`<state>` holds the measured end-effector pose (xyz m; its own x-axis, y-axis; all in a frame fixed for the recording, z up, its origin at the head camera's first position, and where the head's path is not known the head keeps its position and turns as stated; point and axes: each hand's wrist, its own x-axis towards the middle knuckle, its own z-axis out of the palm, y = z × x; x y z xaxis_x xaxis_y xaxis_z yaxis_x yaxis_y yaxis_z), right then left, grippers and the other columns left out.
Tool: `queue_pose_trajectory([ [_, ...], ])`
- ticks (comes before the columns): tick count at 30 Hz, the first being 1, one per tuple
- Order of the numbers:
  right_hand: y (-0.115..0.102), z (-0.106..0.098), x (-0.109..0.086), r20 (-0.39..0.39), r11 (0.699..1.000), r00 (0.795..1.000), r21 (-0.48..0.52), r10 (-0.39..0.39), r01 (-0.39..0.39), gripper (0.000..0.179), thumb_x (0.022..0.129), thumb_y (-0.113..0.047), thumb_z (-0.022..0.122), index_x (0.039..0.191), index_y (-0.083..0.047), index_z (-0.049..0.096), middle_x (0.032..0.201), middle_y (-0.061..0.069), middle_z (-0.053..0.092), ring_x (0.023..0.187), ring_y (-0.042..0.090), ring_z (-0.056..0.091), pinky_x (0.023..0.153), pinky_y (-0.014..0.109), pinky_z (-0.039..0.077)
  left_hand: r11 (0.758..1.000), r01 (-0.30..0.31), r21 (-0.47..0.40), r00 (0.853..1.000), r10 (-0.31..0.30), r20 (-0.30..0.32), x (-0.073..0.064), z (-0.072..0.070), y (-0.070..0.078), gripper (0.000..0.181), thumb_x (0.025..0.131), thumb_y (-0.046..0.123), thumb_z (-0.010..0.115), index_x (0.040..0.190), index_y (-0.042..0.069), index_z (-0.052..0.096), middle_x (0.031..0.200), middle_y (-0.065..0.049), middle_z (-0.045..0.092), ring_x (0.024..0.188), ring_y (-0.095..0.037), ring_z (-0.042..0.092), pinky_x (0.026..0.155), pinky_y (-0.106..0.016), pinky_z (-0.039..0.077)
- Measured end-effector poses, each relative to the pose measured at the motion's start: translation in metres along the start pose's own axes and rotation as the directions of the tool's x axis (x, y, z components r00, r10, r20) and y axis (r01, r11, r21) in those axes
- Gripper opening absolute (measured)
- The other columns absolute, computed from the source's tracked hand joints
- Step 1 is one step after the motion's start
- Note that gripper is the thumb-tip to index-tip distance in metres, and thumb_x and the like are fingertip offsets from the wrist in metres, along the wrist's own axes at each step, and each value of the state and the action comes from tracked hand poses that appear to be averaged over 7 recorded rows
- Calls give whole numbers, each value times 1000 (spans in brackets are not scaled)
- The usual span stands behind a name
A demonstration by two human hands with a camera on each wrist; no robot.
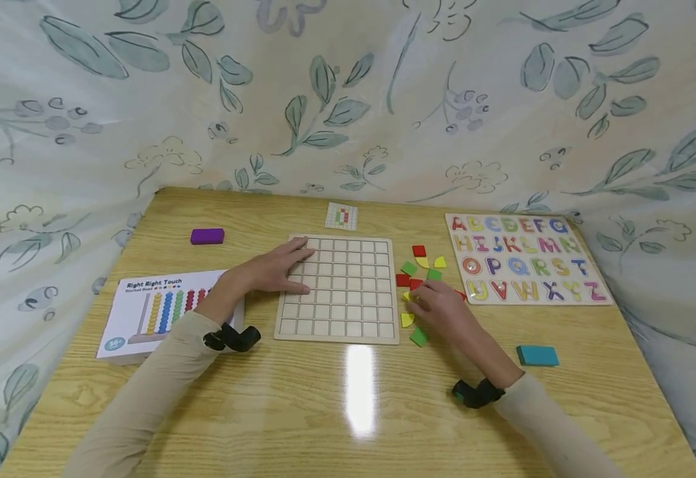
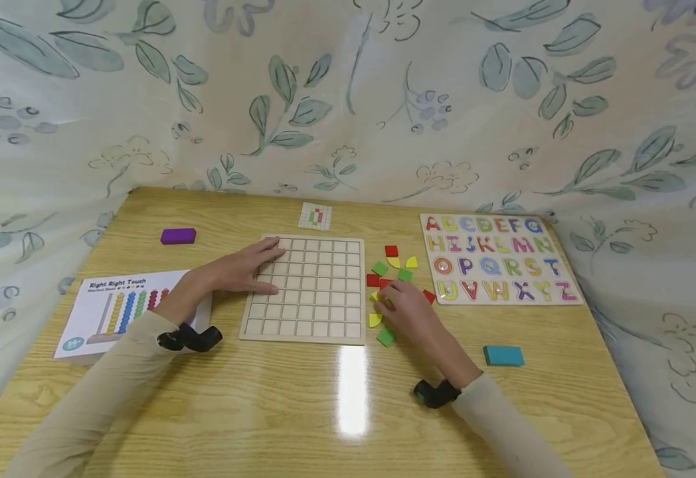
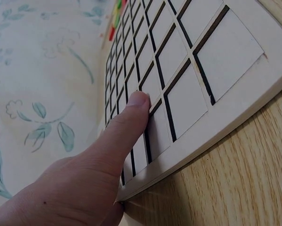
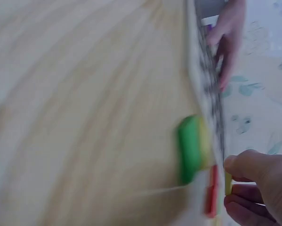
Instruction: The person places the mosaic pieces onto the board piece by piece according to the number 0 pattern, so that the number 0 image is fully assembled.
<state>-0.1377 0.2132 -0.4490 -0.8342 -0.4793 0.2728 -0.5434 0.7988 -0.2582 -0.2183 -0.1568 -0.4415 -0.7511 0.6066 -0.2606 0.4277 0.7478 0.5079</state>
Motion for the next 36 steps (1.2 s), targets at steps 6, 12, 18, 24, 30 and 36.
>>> queue_pose_trajectory([
  [6,-7,-6,13,-166,983,972,44,-168,177,22,74,-7,83,93,-4,73,92,8,69,83,20,64,71,33,57,1000,-5,8,1000,5,-7,0,0,1,90,85,51,69,155,13,25,165,-9,9,152,-33,7,122,-52,19],
  [12,-13,-6,36,-207,947,931,49,-301,317,27,69,-2,84,93,-3,72,92,9,67,84,20,63,69,30,57,999,-28,26,1000,29,-12,0,-1,1,90,86,49,69,154,10,26,164,-10,14,152,-35,6,122,-54,17],
  [18,-18,-2,58,-120,931,928,49,-353,361,21,75,-4,81,94,-5,73,93,8,68,87,21,63,73,30,57,998,-47,36,999,47,-13,0,-1,1,89,85,48,70,154,9,27,164,-11,16,152,-37,6,122,-55,16],
  [24,-25,12,86,-19,935,938,72,-346,347,17,81,-9,78,97,-7,73,96,7,69,91,21,64,79,31,57,998,-46,39,999,46,-15,0,0,1,89,85,49,70,153,9,28,163,-11,17,151,-38,7,122,-54,16],
  [30,-34,32,125,64,937,938,103,-341,334,17,86,-10,73,102,-6,73,101,9,69,96,22,65,84,34,56,999,-28,43,1000,29,-6,-1,-2,3,88,86,50,68,154,10,28,164,-10,16,152,-36,7,122,-54,16],
  [36,-41,50,151,81,901,899,98,-430,422,14,88,-9,70,100,-4,73,100,10,69,94,23,66,84,34,55,997,-53,58,998,54,-16,0,-1,2,87,86,50,68,153,8,29,163,-11,19,152,-35,11,122,-52,18],
])
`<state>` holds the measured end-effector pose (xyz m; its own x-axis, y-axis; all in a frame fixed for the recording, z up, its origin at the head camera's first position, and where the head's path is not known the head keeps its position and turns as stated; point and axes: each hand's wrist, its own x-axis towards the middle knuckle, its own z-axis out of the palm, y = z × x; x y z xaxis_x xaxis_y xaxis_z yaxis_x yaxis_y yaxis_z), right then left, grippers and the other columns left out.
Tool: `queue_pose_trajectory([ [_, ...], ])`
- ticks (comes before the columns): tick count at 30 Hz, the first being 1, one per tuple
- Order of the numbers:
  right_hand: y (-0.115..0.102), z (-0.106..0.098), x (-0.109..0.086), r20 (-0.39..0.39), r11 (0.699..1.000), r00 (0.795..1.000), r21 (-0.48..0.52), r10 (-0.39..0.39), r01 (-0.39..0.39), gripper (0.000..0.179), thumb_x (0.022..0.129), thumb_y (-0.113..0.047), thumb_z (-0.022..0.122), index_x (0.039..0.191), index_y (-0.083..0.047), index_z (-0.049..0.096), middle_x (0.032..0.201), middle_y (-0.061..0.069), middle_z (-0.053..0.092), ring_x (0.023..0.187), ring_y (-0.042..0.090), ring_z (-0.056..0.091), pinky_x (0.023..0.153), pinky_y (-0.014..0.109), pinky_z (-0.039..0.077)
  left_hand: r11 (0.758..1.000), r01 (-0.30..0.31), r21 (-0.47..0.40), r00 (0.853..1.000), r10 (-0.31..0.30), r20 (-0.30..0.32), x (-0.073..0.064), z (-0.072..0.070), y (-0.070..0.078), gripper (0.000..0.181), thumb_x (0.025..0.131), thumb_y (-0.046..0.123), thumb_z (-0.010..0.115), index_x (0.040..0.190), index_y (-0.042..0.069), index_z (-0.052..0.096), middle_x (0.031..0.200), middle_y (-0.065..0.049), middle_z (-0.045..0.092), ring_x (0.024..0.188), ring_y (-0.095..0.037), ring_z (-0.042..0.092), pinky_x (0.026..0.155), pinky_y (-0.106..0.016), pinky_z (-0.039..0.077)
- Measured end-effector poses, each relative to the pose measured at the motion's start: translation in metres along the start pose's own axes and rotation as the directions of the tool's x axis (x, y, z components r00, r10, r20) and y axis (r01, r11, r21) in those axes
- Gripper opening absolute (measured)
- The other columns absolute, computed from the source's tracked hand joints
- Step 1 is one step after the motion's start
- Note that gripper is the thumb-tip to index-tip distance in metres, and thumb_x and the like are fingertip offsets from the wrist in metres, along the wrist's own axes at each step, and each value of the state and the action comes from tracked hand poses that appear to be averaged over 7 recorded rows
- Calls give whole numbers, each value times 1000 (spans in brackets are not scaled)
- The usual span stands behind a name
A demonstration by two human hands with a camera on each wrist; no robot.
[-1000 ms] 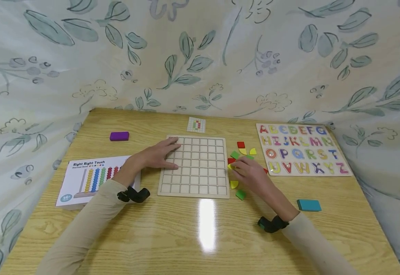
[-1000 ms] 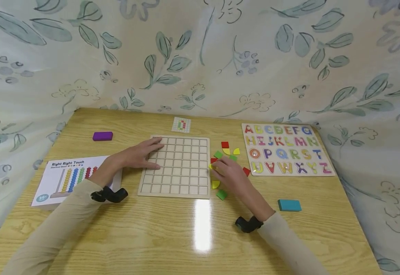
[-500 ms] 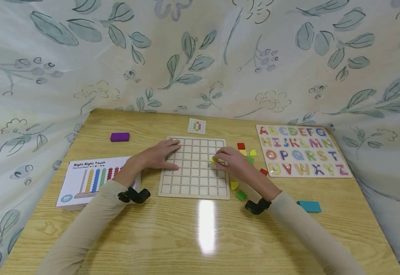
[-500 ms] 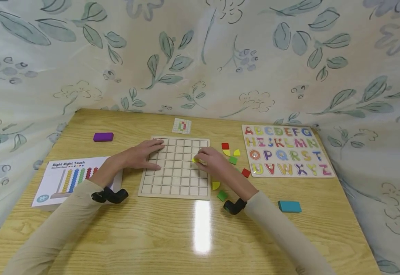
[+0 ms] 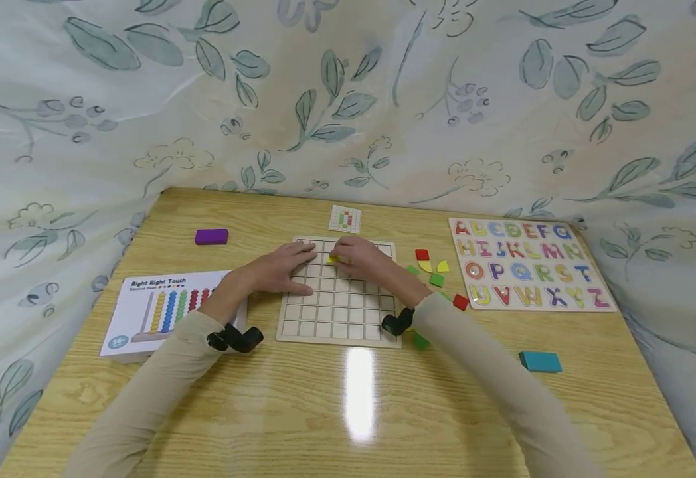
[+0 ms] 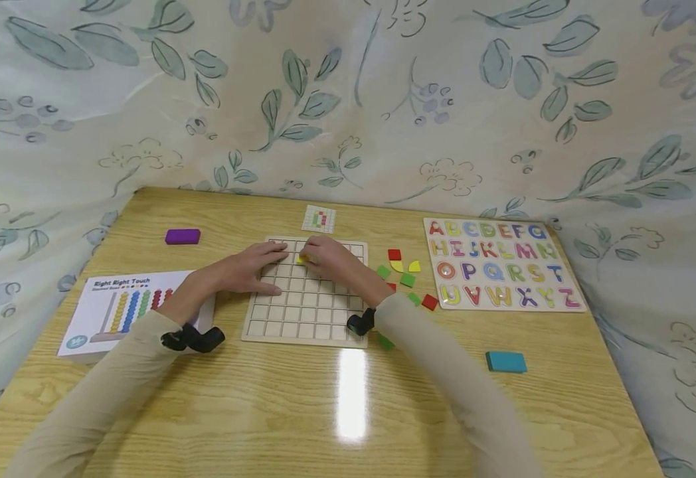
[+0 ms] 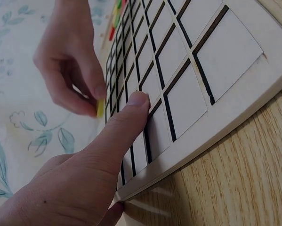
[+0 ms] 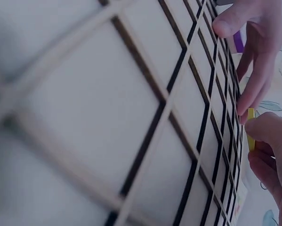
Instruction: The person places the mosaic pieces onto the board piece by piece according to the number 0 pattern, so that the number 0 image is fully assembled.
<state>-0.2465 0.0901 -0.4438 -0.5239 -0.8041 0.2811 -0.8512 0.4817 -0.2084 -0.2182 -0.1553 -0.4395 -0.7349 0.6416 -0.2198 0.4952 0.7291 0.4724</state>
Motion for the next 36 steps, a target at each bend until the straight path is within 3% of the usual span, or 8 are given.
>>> queue_pose_trajectory([
  [10,4,6,20,45,999,999,-44,19,-17,14,89,-11,70,100,-4,75,97,9,70,90,20,67,82,29,56,1000,-16,11,1000,16,5,3,-6,-4,88,87,50,68,153,7,29,163,-12,18,151,-35,11,122,-52,18],
  [19,3,6,18,83,999,996,4,36,-37,12,90,-9,68,98,-3,75,96,11,70,89,22,66,79,31,56,1000,-14,8,1000,14,11,2,-7,-2,87,87,48,68,153,6,29,163,-13,18,151,-36,11,122,-53,17],
  [27,3,9,14,97,997,992,4,76,-76,12,91,-11,66,97,-3,75,99,10,69,93,23,66,84,33,55,1000,-8,3,1000,8,12,2,-4,-1,87,88,48,67,153,6,28,163,-13,17,151,-36,10,122,-54,17],
  [36,-7,11,4,136,986,977,-2,165,-167,21,96,-13,61,112,-7,72,119,11,66,112,27,60,97,36,51,1000,3,21,1000,-3,6,2,-1,-2,87,87,50,67,153,7,29,163,-12,17,151,-37,10,121,-55,18],
])
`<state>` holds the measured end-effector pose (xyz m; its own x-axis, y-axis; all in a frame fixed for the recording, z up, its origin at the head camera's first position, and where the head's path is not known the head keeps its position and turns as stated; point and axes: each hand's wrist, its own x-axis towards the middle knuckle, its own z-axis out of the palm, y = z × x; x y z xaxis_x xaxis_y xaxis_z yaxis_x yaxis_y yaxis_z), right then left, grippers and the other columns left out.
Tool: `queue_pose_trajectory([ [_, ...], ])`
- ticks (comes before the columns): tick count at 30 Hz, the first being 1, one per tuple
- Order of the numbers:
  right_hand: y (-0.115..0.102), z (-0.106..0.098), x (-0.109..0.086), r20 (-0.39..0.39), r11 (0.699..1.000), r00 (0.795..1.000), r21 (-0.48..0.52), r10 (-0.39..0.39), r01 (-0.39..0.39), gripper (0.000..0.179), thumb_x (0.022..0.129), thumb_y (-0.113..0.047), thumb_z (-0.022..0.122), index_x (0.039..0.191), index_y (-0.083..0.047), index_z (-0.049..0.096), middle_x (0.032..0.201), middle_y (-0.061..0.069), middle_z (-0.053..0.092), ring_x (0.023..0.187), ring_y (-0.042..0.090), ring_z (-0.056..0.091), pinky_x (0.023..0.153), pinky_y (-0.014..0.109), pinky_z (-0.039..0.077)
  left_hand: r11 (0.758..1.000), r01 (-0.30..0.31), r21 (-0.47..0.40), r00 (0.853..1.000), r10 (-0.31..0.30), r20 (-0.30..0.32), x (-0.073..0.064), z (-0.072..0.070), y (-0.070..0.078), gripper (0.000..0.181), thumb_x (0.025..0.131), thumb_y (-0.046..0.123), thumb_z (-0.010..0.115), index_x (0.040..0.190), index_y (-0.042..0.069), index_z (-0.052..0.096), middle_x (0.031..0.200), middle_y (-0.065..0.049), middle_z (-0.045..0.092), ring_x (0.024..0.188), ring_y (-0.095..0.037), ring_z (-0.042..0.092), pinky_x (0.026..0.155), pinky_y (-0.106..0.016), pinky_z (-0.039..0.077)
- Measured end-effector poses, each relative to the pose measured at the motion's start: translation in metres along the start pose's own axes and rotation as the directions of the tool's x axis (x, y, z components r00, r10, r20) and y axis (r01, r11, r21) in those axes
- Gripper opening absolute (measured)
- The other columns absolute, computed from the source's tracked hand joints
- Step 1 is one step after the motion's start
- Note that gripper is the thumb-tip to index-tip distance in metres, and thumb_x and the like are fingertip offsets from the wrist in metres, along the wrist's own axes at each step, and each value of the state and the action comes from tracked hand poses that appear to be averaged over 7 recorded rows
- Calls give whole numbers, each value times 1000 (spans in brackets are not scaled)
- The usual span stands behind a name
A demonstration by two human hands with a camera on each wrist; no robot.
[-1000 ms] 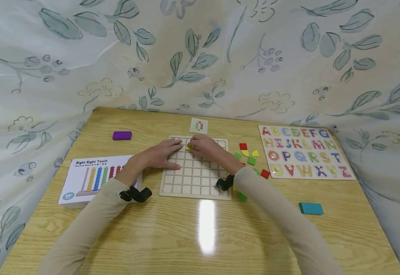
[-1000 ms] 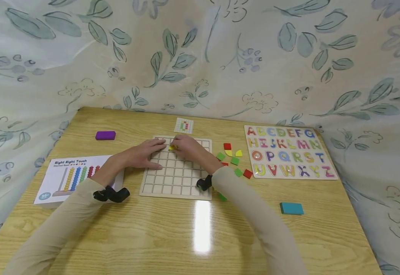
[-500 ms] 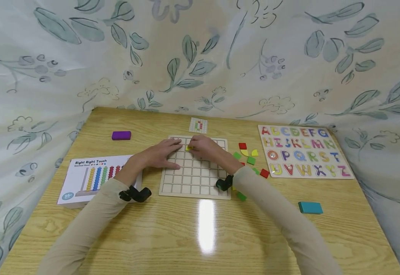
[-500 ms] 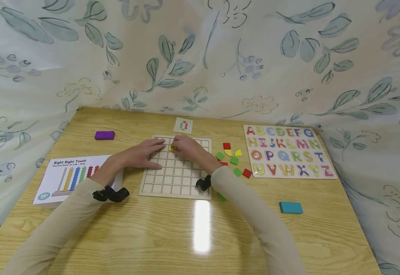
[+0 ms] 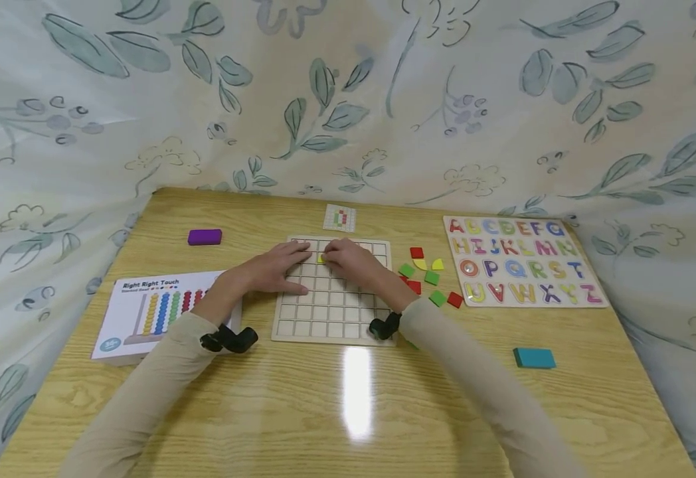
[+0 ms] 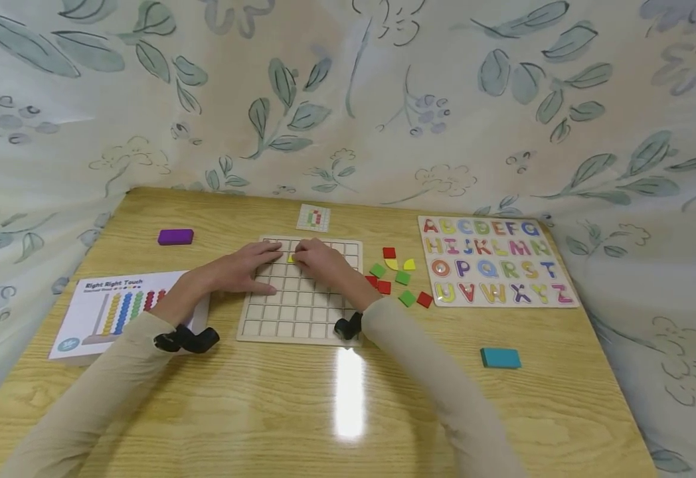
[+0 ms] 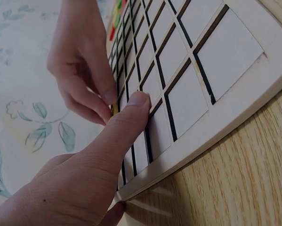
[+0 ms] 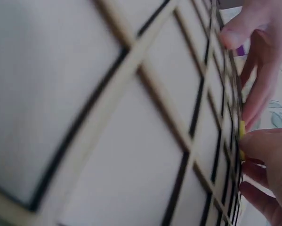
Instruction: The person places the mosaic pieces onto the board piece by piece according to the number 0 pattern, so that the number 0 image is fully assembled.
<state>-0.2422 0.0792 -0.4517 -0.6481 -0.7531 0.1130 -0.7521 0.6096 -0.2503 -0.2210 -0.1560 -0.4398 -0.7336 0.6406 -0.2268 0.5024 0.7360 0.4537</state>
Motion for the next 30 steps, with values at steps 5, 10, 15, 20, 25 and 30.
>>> queue_pose_trajectory([
  [5,-12,-6,-17,-47,1000,999,5,21,-21,32,97,-13,59,128,-9,64,133,13,60,124,30,55,104,40,47,1000,10,-17,1000,-10,6,-2,0,0,87,87,49,68,153,8,29,163,-13,17,151,-38,8,121,-56,16],
  [10,-20,-15,-64,-115,994,990,86,76,-66,37,95,-16,61,132,-8,61,135,14,59,125,31,55,100,43,50,1000,14,-9,1000,-14,12,-2,2,2,88,87,51,67,154,10,26,164,-10,15,152,-37,7,121,-55,16],
  [15,-12,-20,-124,-122,954,962,207,245,-216,39,94,-19,63,132,-10,61,137,13,58,127,33,53,100,48,50,1000,12,-10,1000,-12,8,-1,0,3,89,86,50,68,154,10,26,164,-10,15,152,-36,6,122,-54,15],
  [20,2,-23,-165,-181,941,936,218,301,-260,39,92,-15,67,130,-6,62,134,13,60,126,34,54,101,51,48,1000,-20,-17,1000,20,0,-3,-1,3,88,87,46,69,153,5,28,163,-14,17,151,-38,9,121,-56,16],
  [25,10,-22,-180,-278,965,929,157,245,-208,37,87,-8,71,123,-2,66,125,16,65,118,35,59,95,50,51,999,-36,-16,999,36,-7,-3,-1,2,87,87,45,68,152,4,29,163,-15,17,151,-38,11,121,-56,17],
  [30,7,-21,-182,-238,959,936,174,261,-223,36,87,-11,71,122,-4,67,123,15,65,115,34,60,93,50,52,999,-22,-23,1000,22,-3,-4,-2,4,87,87,45,69,153,5,28,163,-14,17,151,-38,10,121,-56,17],
])
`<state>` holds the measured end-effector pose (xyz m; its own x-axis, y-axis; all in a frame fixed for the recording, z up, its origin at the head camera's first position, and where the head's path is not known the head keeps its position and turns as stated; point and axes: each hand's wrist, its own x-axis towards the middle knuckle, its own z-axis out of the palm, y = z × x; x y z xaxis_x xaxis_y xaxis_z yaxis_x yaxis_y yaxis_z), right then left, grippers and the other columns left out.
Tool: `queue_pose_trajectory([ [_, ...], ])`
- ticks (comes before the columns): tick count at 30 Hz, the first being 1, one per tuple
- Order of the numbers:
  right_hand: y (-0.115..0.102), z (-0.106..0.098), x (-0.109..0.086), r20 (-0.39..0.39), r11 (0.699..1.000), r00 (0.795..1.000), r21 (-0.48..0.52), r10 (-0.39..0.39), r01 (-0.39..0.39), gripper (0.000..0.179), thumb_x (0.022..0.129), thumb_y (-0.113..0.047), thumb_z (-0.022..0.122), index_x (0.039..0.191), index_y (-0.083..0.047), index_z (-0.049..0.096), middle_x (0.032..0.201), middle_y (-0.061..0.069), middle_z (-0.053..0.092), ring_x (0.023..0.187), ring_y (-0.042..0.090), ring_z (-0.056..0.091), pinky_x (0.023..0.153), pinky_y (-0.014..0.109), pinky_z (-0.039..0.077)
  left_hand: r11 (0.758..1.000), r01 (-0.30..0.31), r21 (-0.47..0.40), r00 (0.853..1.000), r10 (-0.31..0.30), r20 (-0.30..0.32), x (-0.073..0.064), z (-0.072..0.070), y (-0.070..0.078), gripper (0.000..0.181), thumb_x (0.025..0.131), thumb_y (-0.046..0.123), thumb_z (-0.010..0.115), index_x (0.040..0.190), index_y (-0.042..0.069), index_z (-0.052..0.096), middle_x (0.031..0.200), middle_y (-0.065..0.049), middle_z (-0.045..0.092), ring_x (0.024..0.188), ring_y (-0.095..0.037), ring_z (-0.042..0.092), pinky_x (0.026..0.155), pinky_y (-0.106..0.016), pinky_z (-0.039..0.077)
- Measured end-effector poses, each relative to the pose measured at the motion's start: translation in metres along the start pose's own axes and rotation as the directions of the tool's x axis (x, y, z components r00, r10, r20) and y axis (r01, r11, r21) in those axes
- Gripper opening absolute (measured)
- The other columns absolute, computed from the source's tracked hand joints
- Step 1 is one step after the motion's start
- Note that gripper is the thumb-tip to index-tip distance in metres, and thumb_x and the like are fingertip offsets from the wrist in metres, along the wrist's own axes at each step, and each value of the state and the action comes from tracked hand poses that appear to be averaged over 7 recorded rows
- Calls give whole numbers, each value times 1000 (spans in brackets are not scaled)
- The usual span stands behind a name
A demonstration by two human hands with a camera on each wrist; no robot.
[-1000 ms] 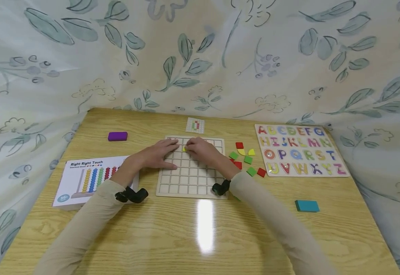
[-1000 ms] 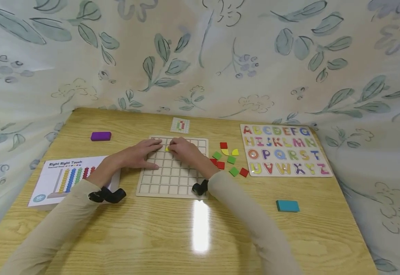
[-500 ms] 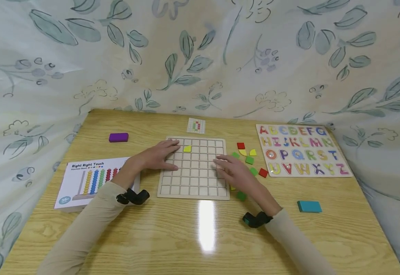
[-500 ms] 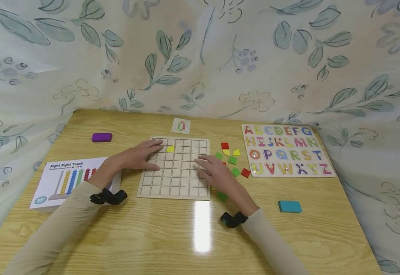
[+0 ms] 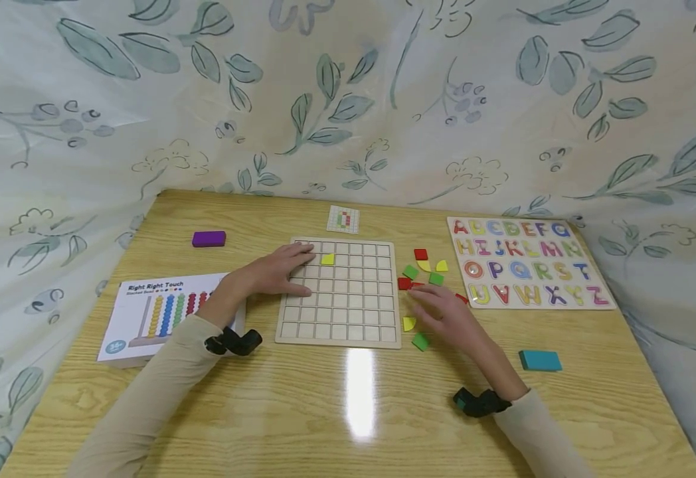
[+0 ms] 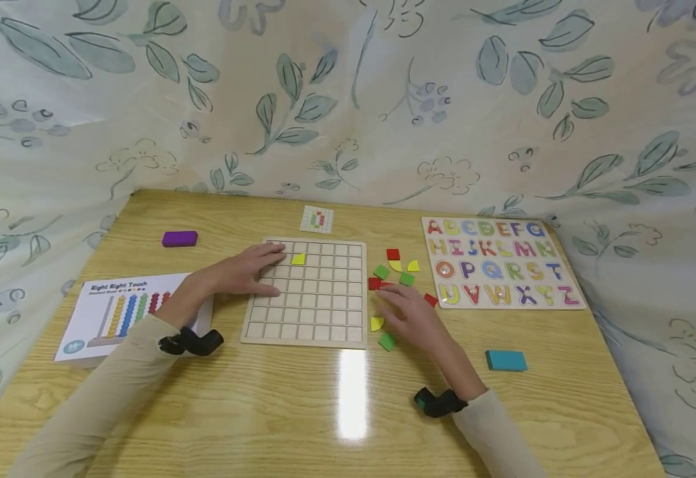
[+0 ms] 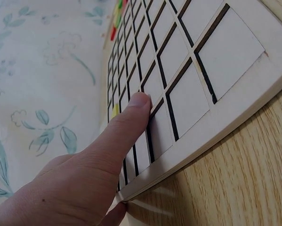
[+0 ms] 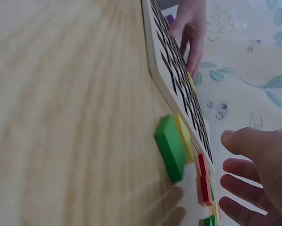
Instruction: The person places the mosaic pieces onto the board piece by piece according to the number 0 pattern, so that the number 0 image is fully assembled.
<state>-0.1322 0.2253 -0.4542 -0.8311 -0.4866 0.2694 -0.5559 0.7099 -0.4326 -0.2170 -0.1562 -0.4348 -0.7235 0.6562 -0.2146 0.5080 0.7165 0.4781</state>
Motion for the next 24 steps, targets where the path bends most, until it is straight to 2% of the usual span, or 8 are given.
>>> queue_pose_trajectory([
  [3,-4,2,-3,46,999,998,0,41,-41,39,86,-17,73,123,-7,66,122,14,66,114,33,61,93,49,53,1000,2,-2,1000,-2,-1,1,0,1,86,87,45,69,152,5,29,163,-14,18,151,-38,10,121,-57,17],
  [7,-6,6,-5,64,999,997,-10,50,-49,42,83,-19,77,122,-7,68,119,13,67,111,33,63,91,48,54,1000,0,-1,1000,0,-1,2,1,1,86,87,45,69,152,5,29,162,-15,18,150,-40,10,121,-57,17],
  [11,-6,9,-7,47,999,998,-35,34,-32,39,77,-23,81,112,-8,72,109,9,69,101,26,64,83,42,56,1000,10,5,1000,-10,3,2,1,-1,87,87,45,69,153,6,28,163,-13,17,151,-39,8,121,-57,16],
  [15,-7,11,-7,48,997,999,-80,16,-12,31,74,-27,83,100,-12,76,99,3,67,87,17,60,71,31,53,1000,24,1,1000,-24,12,2,1,-3,88,87,46,69,153,8,27,163,-11,16,152,-38,7,122,-55,15],
  [18,-7,10,-7,68,995,997,-98,21,-15,26,76,-27,81,97,-13,77,96,1,65,85,15,58,69,28,51,1000,29,-2,999,-29,16,2,1,-3,88,87,47,69,154,8,27,164,-11,16,152,-37,7,122,-55,16],
  [24,-9,10,-4,106,994,994,-110,40,-29,27,80,-24,78,104,-10,77,96,3,63,84,14,55,68,28,49,1000,26,-8,1000,-26,10,2,1,-2,89,87,48,69,154,8,26,164,-10,16,152,-37,7,121,-55,16],
])
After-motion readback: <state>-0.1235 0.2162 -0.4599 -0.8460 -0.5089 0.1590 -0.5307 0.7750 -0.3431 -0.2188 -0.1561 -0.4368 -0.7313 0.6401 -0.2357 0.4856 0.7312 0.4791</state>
